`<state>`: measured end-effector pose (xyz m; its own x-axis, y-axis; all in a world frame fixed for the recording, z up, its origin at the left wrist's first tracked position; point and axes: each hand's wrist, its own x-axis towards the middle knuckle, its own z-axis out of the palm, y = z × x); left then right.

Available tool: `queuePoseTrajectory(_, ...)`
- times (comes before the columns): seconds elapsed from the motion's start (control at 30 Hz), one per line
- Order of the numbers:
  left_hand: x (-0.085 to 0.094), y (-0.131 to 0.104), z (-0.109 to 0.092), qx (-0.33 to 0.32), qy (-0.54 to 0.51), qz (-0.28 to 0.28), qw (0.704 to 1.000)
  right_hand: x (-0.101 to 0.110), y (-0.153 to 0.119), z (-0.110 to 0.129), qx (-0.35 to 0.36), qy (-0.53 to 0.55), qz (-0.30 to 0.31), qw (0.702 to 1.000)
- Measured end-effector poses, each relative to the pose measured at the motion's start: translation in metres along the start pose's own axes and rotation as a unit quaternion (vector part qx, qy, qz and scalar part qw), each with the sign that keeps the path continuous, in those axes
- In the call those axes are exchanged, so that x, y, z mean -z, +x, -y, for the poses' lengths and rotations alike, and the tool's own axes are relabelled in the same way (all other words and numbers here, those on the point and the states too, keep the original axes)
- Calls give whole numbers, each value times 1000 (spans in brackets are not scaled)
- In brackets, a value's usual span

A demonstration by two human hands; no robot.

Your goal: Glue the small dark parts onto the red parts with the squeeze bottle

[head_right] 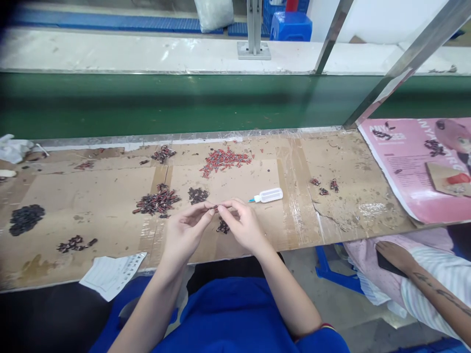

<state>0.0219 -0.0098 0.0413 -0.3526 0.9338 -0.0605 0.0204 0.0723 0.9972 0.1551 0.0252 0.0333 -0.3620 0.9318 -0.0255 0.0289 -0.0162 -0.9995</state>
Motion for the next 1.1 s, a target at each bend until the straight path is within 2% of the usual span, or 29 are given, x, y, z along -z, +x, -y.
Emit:
queuePoseTrajectory(0.2, -2, 2, 3, 14, -23, 9, 1000, 3, 2, 2, 25, -35, -12, 999)
queuePoseTrajectory(0.43, -12, -3, 5, -3, -48, 5, 999, -3, -4, 3, 48, -29, -77, 995)
queuePoseTrajectory(0.53, -19, -1, 8, -2, -45, 42, 998, 5, -6, 1, 67, -66, -100, 991)
queuePoseTrajectory(0.63, -17, 8, 12, -27, 8, 106, 994, 35, -6, -4, 72, -134, -133, 979)
queuePoseTrajectory(0.7, -7, 17, 14, -70, 79, 100, 989, 67, -6, -8, 64, -209, -190, 957)
queuePoseTrajectory(0.77, 8, 26, 17, -117, 163, 62, 978, 100, -7, -12, 55, -316, -277, 906)
queuePoseTrajectory(0.83, 22, 32, 20, -154, 245, 70, 955, 127, -8, -15, 51, -428, -331, 839)
queuePoseTrajectory(0.9, 31, 35, 22, -175, 306, 122, 928, 140, -8, -19, 61, -511, -309, 800)
queuePoseTrajectory(0.93, 33, 35, 23, -182, 327, 155, 914, 141, -7, -20, 71, -539, -267, 796)
queuePoseTrajectory(1.03, 32, 31, 25, -187, 361, 236, 883, 133, -2, -26, 92, -571, -103, 809)
queuePoseTrajectory(1.1, 28, 29, 26, -181, 389, 258, 866, 127, 4, -28, 84, -560, -46, 823)
